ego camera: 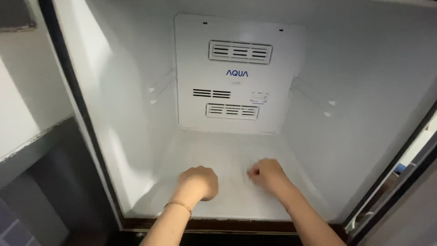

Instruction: Cleaning the interior and door gasket of a refrigerator using wet wipes.

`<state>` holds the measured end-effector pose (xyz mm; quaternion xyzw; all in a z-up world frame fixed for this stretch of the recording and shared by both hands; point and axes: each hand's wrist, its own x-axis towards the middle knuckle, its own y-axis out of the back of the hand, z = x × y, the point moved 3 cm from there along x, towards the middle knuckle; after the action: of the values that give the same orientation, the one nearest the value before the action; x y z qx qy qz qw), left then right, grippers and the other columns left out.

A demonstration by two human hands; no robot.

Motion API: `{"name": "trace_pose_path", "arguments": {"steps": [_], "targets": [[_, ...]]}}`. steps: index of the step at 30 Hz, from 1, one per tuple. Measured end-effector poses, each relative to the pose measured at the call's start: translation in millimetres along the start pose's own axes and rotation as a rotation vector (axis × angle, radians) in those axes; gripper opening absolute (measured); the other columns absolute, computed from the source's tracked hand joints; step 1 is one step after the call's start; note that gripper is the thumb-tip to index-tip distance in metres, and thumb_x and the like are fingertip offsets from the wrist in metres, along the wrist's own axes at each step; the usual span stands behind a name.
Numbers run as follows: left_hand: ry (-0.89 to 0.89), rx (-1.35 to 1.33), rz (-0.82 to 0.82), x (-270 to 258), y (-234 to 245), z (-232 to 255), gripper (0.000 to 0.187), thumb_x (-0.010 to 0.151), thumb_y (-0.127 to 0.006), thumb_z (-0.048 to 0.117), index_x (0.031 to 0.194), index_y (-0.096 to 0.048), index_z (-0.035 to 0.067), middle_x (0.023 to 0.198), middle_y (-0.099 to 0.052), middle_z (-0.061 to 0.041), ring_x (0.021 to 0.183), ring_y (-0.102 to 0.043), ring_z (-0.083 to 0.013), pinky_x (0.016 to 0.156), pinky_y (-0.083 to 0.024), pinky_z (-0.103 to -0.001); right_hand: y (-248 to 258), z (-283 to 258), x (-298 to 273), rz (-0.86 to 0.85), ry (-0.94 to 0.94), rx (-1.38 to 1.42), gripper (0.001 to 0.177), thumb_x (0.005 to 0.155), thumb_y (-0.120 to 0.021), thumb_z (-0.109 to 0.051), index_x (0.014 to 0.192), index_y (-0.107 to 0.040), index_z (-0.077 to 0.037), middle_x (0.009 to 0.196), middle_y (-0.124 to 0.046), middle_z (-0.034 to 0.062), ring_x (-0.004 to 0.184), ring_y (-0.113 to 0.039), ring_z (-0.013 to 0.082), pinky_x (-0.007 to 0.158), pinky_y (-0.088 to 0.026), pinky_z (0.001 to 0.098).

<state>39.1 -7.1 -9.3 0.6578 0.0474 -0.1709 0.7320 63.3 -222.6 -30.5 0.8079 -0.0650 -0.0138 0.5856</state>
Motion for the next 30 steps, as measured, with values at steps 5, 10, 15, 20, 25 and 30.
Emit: {"name": "trace_pose_path", "arguments": {"steps": [5,10,15,20,25,30], "targets": [[-0.007,0.013,-0.059,4,-1,2,0.024,0.085,-0.050,0.000,0.087,-0.074,0.003,0.092,-0.078,-0.016,0.082,-0.074,-0.0233,0.072,-0.056,-0.037,-3,12,0,-0.048,0.260,0.039,0.023,0.082,-0.075,-0.015,0.067,-0.074,0.003,0.093,-0.079,0.0072,0.078,-0.071,0.0255,0.069,-0.056,0.0390],[0.008,-0.005,-0.033,4,-2,0,0.020,0.085,-0.052,0.003,0.088,-0.072,0.005,0.095,-0.074,-0.015,0.084,-0.070,-0.0261,0.074,-0.055,-0.038,1,13,12,-0.038,0.148,0.056,0.020,0.084,-0.073,-0.012,0.069,-0.073,0.000,0.078,-0.075,0.0161,0.065,-0.068,0.0304,0.061,-0.055,0.0405],[-0.001,-0.010,-0.022,4,1,2,0.021,0.083,-0.052,-0.001,0.086,-0.072,0.004,0.094,-0.073,-0.016,0.084,-0.071,-0.0279,0.075,-0.056,-0.039,-2,22,9,-0.096,0.305,0.025,0.017,0.081,-0.077,-0.014,0.070,-0.072,-0.003,0.068,-0.070,0.0139,0.058,-0.061,0.0251,0.060,-0.051,0.0363],[0.027,-0.016,-0.042,5,-2,6,0.020,0.081,-0.053,-0.003,0.082,-0.071,0.006,0.089,-0.077,-0.013,0.081,-0.072,-0.0208,0.075,-0.055,-0.035,-5,14,28,-0.104,0.086,0.092,0.010,0.082,-0.075,-0.015,0.077,-0.078,-0.007,0.069,-0.074,0.0083,0.058,-0.064,0.0188,0.060,-0.053,0.0366],[0.023,0.008,-0.064,-17,3,1,0.026,0.086,-0.050,0.000,0.093,-0.074,0.008,0.100,-0.076,-0.011,0.092,-0.071,-0.0236,0.082,-0.052,-0.037,-33,52,65,0.125,0.096,0.132,0.022,0.090,-0.072,-0.027,0.086,-0.081,-0.007,0.081,-0.077,0.0106,0.066,-0.069,0.0281,0.066,-0.058,0.0403],[-0.008,0.002,-0.050,-4,-7,-10,0.047,0.092,-0.046,0.002,0.117,-0.073,0.031,0.127,-0.069,0.007,0.119,-0.065,-0.0189,0.100,-0.047,-0.039,-11,49,24,0.222,0.058,0.156,0.023,0.088,-0.074,-0.031,0.096,-0.082,-0.011,0.087,-0.076,0.0111,0.080,-0.072,0.0316,0.081,-0.058,0.0384]]}}
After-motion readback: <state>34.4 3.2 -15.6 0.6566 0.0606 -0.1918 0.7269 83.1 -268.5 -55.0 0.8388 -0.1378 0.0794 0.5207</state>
